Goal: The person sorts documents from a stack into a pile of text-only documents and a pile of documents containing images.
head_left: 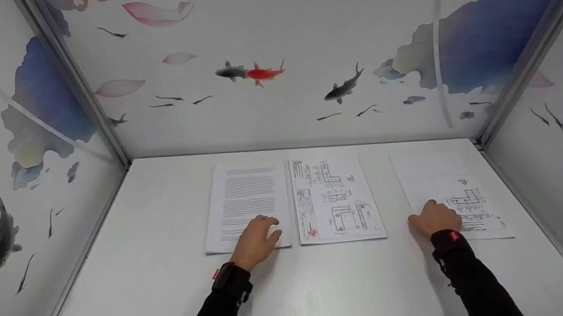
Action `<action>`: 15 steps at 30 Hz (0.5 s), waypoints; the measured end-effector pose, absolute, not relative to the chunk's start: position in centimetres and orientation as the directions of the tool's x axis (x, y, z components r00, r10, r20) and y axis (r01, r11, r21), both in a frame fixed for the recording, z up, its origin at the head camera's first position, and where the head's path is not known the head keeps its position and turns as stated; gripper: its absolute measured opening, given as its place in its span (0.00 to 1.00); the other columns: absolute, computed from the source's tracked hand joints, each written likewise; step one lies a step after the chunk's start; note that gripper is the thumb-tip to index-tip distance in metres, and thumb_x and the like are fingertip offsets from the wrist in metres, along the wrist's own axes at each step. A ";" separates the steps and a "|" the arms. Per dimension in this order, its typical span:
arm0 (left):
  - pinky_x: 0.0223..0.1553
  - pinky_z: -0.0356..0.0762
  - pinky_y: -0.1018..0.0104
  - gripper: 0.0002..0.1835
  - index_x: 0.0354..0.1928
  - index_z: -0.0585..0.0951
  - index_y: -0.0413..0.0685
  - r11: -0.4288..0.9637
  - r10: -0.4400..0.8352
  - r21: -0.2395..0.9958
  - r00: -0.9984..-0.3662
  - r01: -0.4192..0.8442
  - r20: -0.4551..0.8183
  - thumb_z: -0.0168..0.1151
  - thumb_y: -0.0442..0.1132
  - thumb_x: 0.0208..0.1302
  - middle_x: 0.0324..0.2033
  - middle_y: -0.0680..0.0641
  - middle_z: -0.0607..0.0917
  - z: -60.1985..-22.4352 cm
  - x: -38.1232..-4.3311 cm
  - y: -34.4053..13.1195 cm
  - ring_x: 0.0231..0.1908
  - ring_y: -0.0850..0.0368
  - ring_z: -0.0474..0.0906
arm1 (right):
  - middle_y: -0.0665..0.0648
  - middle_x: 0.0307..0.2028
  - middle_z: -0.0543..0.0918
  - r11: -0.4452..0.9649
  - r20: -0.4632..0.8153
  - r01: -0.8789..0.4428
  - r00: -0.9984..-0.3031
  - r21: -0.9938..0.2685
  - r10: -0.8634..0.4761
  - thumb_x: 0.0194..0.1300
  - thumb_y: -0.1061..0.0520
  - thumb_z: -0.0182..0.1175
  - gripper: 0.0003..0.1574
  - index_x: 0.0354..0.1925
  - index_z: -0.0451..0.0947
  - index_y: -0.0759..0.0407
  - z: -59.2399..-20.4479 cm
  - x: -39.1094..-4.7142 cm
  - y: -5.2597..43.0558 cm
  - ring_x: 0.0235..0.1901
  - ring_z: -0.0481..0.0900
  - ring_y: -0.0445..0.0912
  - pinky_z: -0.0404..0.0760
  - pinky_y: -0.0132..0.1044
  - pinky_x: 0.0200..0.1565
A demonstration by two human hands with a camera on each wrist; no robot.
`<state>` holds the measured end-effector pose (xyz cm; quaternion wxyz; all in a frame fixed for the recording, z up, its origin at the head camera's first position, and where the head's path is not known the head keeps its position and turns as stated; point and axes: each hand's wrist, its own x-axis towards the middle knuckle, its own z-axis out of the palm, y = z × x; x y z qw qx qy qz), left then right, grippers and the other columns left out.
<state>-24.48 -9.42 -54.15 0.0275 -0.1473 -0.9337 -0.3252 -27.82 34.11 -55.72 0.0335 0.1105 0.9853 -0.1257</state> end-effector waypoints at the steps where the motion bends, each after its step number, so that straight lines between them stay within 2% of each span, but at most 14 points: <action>1: 0.57 0.74 0.52 0.15 0.53 0.81 0.40 0.740 0.265 0.603 -0.953 0.299 0.147 0.58 0.41 0.70 0.51 0.42 0.81 -54.2 -24.4 -9.4 0.56 0.46 0.77 | 0.65 0.22 0.76 0.949 -0.083 0.219 -0.975 -0.226 0.205 0.59 0.51 0.52 0.28 0.42 0.72 0.77 -55.8 -27.7 34.1 0.20 0.71 0.55 0.66 0.43 0.22; 7: 0.58 0.74 0.52 0.15 0.52 0.81 0.39 0.720 0.271 0.633 -0.955 0.284 0.121 0.58 0.41 0.70 0.51 0.42 0.82 -54.3 -23.9 -9.4 0.56 0.46 0.77 | 0.68 0.21 0.76 0.972 -0.011 0.181 -0.983 -0.152 0.182 0.62 0.61 0.51 0.26 0.52 0.67 0.80 -56.5 -27.8 34.1 0.18 0.72 0.55 0.71 0.47 0.21; 15: 0.45 0.78 0.57 0.14 0.50 0.82 0.39 0.654 0.383 0.689 -0.922 0.313 0.055 0.58 0.40 0.70 0.42 0.44 0.86 -53.9 -24.1 -9.3 0.42 0.52 0.82 | 0.77 0.29 0.80 0.984 0.154 0.139 -0.976 -0.115 0.155 0.61 0.66 0.56 0.20 0.49 0.69 0.78 -57.1 -27.9 34.7 0.25 0.80 0.67 0.78 0.56 0.25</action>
